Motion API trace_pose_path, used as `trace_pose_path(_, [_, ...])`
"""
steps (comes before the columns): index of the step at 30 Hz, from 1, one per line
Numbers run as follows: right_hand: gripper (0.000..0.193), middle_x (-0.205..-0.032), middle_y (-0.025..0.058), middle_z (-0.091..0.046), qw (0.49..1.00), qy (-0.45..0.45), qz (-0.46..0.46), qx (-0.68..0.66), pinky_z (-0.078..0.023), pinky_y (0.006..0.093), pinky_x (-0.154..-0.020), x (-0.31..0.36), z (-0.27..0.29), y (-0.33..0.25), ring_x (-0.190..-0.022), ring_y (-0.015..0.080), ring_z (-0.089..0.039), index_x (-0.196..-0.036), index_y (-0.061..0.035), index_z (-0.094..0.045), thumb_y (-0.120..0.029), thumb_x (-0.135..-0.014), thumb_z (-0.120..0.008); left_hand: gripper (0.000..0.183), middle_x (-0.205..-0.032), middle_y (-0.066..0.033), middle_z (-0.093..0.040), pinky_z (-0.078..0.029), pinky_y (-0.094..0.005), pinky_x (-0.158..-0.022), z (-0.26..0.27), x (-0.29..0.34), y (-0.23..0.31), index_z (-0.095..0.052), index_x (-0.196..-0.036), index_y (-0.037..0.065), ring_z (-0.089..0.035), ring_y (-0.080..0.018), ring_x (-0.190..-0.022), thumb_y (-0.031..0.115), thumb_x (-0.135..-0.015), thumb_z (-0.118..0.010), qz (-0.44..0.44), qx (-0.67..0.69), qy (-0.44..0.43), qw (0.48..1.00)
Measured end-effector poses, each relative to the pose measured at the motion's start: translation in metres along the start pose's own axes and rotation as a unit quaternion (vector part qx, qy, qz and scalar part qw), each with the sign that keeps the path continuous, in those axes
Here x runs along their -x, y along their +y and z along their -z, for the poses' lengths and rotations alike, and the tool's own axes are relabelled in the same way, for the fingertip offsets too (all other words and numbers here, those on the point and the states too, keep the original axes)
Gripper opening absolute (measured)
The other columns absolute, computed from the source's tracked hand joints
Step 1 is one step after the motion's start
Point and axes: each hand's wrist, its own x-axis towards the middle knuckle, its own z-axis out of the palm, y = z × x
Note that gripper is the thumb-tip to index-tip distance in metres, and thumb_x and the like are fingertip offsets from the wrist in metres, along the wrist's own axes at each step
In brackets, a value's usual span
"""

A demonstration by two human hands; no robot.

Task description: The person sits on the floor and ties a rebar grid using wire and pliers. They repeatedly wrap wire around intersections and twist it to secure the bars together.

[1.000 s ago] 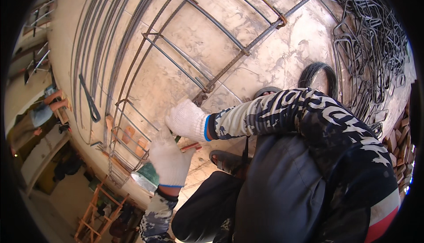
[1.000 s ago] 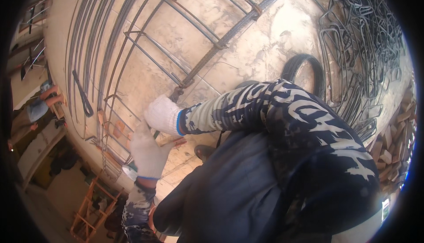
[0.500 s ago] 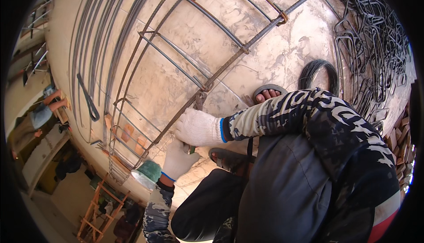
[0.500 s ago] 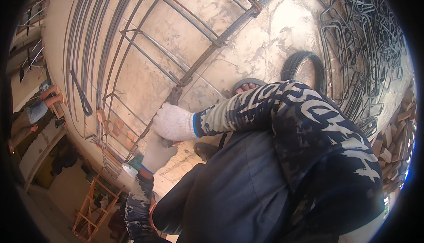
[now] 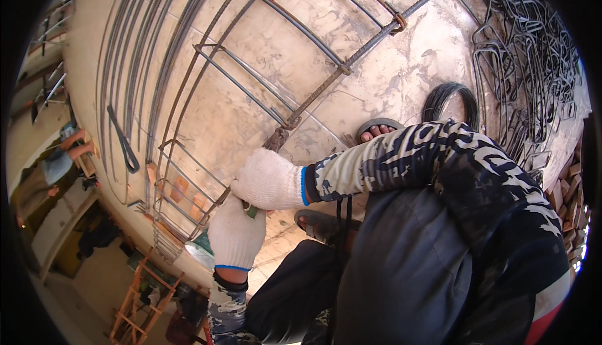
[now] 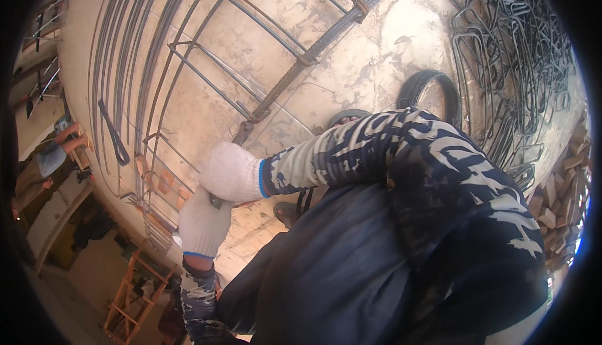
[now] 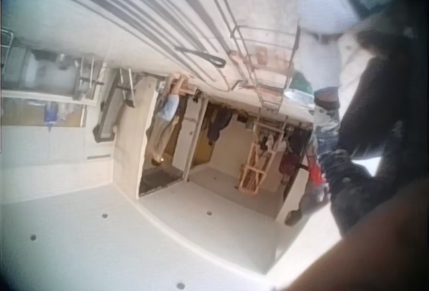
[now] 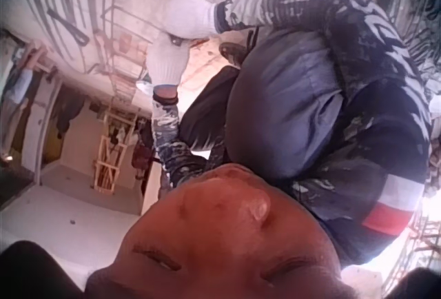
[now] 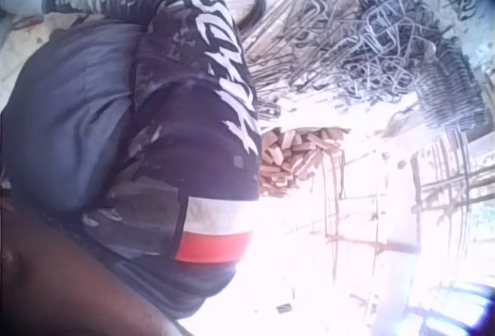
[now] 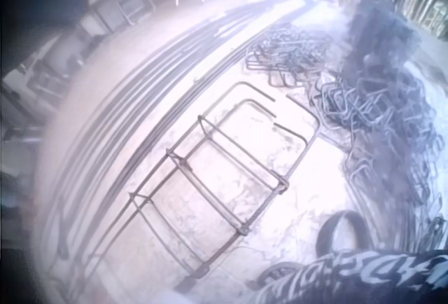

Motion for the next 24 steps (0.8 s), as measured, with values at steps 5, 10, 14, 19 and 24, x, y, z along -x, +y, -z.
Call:
trace_pose_path(5, [0.024, -0.093, 0.0081, -0.078, 0.999, -0.034, 0.040, -0.010, -0.062, 0.0461, -0.073, 0.001, 0.006, 0.002, -0.091, 0.0328, -0.081, -0.095, -0.0103, -0.075, -0.026, -0.079, -0.085, 0.042, -0.107, -0.0275, -0.080, -0.060, -0.0530, -0.087, 0.017, 0.007, 0.000, -0.073, -0.116, -0.004, -0.078, -0.0482, -0.103, 0.035, -0.100, -0.079, -0.020, 0.034, -0.072, 0.997])
trace_pose_path(10, [0.020, -0.080, 0.0129, -0.078, 0.996, 0.046, 0.082, 0.001, -0.063, 0.0466, -0.069, 0.007, 0.000, 0.007, -0.082, 0.0369, -0.080, -0.087, -0.0081, -0.081, -0.025, -0.076, -0.082, 0.040, -0.095, -0.0176, -0.080, -0.061, -0.0487, -0.076, -0.017, -0.030, -0.068, -0.074, -0.116, 0.000, -0.080, -0.0401, -0.089, 0.039, -0.107, -0.076, 0.114, 0.409, -0.387, 0.818])
trace_pose_path(14, [0.021, -0.081, 0.0110, -0.078, 0.992, -0.038, 0.117, 0.008, -0.062, 0.0483, -0.068, 0.011, -0.022, 0.018, -0.082, 0.0356, -0.081, -0.088, -0.0100, -0.078, -0.028, -0.078, -0.083, 0.038, -0.096, -0.0120, -0.076, -0.061, -0.0448, -0.075, -0.041, -0.028, -0.071, -0.071, -0.121, 0.000, -0.076, -0.0311, -0.086, 0.035, -0.107, -0.078, 0.108, 0.521, -0.374, 0.759])
trace_pose_path(19, [0.014, -0.081, 0.0154, -0.079, 0.995, -0.078, 0.064, 0.024, -0.065, 0.0472, -0.072, -0.005, -0.025, 0.024, -0.083, 0.0382, -0.081, -0.084, -0.0127, -0.083, -0.025, -0.078, -0.084, 0.048, -0.113, -0.0189, -0.076, -0.060, -0.0467, -0.083, -0.020, -0.013, -0.044, -0.066, -0.124, -0.004, -0.078, -0.0368, -0.097, 0.029, -0.096, -0.087, -0.084, 0.186, -0.080, 0.976])
trace_pose_path(24, [0.018, -0.081, 0.0118, -0.080, 0.995, -0.097, 0.028, 0.014, -0.064, 0.0463, -0.072, -0.020, -0.022, 0.009, -0.083, 0.0364, -0.081, -0.084, -0.0145, -0.084, -0.027, -0.072, -0.087, 0.041, -0.093, -0.0243, -0.075, -0.060, -0.0497, -0.078, -0.046, -0.008, -0.045, -0.069, -0.113, -0.004, -0.072, -0.0501, -0.081, 0.023, -0.089, -0.087, -0.074, 0.012, 0.095, 0.993])
